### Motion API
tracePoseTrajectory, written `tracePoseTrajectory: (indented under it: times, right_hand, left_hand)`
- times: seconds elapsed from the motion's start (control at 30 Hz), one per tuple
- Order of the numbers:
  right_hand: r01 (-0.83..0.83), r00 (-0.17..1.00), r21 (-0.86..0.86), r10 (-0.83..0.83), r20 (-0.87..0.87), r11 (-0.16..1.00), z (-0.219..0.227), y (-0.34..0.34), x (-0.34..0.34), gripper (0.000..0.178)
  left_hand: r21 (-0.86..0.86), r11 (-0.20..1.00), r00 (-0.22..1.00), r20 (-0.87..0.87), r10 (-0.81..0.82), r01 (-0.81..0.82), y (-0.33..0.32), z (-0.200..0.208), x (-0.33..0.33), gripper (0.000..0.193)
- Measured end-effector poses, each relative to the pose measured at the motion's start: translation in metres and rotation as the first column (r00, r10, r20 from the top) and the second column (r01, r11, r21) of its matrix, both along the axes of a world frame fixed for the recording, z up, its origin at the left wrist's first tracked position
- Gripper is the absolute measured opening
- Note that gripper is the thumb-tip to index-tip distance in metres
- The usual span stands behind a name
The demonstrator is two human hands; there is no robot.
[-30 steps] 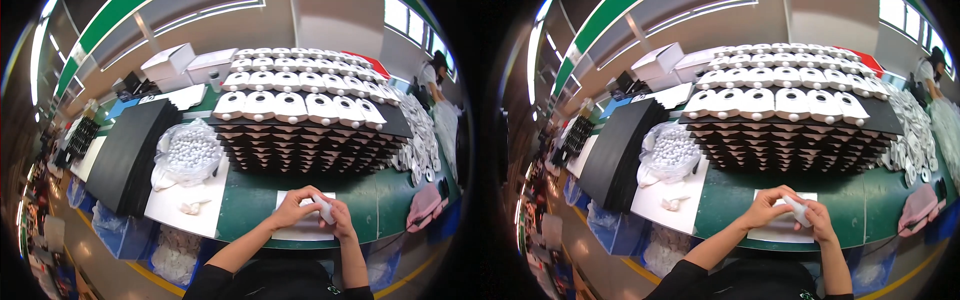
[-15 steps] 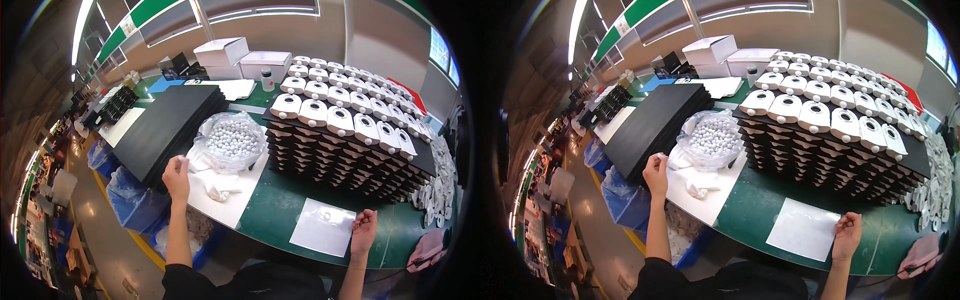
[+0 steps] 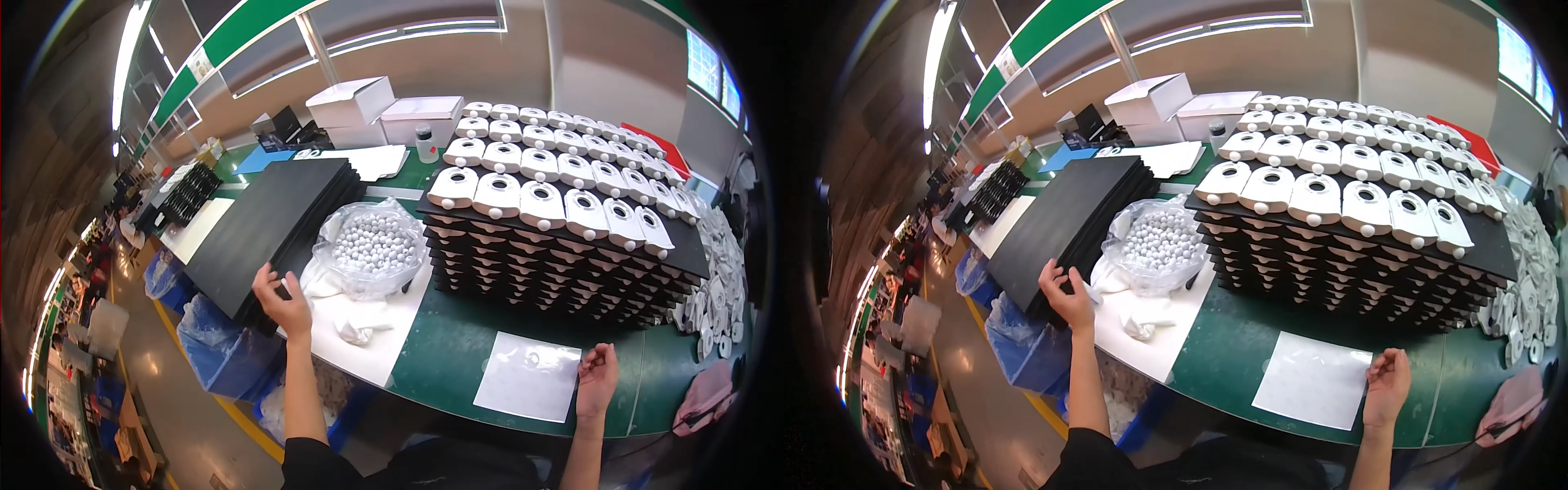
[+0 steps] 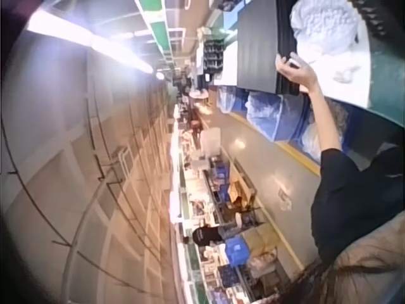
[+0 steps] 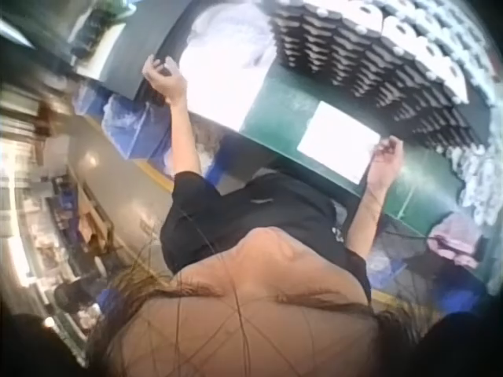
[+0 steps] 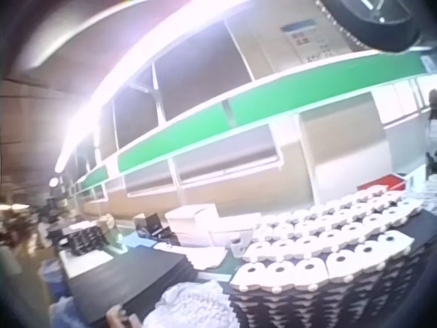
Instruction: The recorder is assembling small white plastic lighting components at a factory workbench.
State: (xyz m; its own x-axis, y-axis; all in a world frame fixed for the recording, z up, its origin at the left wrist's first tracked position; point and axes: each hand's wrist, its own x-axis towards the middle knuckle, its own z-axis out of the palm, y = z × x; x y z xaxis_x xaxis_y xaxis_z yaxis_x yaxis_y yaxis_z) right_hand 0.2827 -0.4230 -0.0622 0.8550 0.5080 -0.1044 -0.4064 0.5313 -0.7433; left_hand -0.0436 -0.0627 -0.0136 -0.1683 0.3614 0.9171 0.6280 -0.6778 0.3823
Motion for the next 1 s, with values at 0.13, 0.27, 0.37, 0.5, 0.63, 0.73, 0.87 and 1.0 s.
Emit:
tracePoseTrajectory:
  times: [0.13, 0.27, 0.37, 0.5, 0.63, 0.73, 0.87, 1.0]
  right_hand:
    - [0.019, 0.999, -0.049, -0.018, 0.034, 0.999, 0.001, 0.002, -0.001, 0.022]
    - [0.038, 0.997, -0.041, -0.035, 0.063, 0.998, -0.001, 0.002, 0.001, 0.021]
    - [0.057, 0.996, -0.058, -0.053, 0.068, 0.997, 0.002, 0.002, 0.001, 0.019]
    - [0.006, 0.992, -0.107, 0.008, 0.129, 0.994, 0.001, 0.001, 0.003, 0.017]
    - [-0.009, 0.995, -0.091, 0.018, 0.103, 0.996, -0.001, 0.0, 0.003, 0.016]
    - [-0.003, 0.997, -0.088, 0.009, 0.075, 0.996, 0.0, -0.001, 0.003, 0.016]
    - [-0.026, 0.996, -0.091, 0.033, 0.081, 0.995, 0.003, 0.001, 0.0, 0.015]
    - [-0.012, 0.993, -0.132, 0.027, 0.111, 0.991, 0.001, 0.001, 0.001, 0.014]
  left_hand:
    - [-0.31, 0.95, 0.938, -0.339, -0.077, -0.034, 0.048, 0.015, 0.041, 0.043]
    - [-0.543, 0.765, 0.831, -0.556, -0.018, -0.347, 0.092, 0.001, 0.069, 0.047]
    - [-0.683, 0.625, 0.893, -0.446, 0.055, -0.379, 0.118, -0.014, 0.078, 0.025]
    - [-0.545, 0.795, 0.909, -0.416, 0.02, -0.267, 0.125, 0.036, 0.103, 0.021]
    - [-0.463, 0.872, 0.85, -0.515, -0.115, -0.162, 0.11, 0.081, 0.116, 0.021]
    - [-0.525, 0.845, 0.741, -0.608, -0.286, -0.104, 0.09, 0.071, 0.127, 0.023]
    - [-0.601, 0.799, 0.628, -0.615, -0.477, 0.018, 0.08, 0.029, 0.11, 0.027]
    - [-0.007, 0.998, 0.746, -0.664, -0.052, 0.063, 0.036, 0.039, 0.132, 0.031]
